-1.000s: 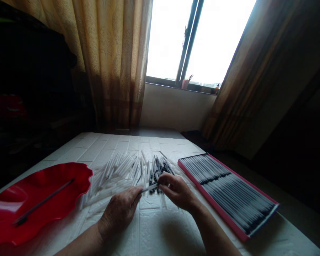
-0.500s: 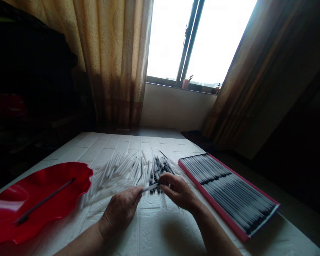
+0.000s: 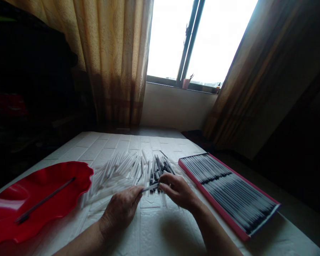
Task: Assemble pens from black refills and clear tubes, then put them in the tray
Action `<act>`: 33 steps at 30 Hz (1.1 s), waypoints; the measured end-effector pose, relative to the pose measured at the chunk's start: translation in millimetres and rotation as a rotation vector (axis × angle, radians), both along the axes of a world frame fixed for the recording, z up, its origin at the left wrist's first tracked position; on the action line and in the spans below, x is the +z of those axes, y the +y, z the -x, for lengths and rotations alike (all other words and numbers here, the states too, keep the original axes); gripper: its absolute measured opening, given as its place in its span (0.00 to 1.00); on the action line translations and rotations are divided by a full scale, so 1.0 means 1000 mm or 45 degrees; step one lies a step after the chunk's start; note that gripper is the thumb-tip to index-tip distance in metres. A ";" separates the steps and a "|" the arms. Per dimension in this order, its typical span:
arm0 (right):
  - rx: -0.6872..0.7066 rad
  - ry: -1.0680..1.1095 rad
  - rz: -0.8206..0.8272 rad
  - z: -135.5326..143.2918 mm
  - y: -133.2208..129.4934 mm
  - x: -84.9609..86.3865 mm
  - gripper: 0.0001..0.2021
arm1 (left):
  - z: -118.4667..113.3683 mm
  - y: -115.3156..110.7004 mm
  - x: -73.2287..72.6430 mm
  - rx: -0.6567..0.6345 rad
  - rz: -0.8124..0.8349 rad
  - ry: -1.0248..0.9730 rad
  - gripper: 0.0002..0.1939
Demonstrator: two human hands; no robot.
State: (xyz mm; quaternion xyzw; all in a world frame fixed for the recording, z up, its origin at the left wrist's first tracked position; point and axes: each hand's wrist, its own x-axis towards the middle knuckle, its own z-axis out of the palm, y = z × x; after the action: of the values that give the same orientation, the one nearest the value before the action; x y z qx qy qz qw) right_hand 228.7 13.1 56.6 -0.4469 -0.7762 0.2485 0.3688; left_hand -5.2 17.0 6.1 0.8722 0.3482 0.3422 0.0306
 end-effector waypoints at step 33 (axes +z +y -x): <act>0.011 -0.001 0.007 0.001 0.001 -0.001 0.04 | -0.001 -0.001 0.002 0.017 0.004 0.033 0.13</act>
State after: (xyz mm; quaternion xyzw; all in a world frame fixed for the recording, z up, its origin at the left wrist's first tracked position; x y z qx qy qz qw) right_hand 227.7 14.0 55.5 -0.4447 -0.7776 0.2522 0.3660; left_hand -3.8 16.0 7.8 0.8742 0.3548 0.3306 0.0254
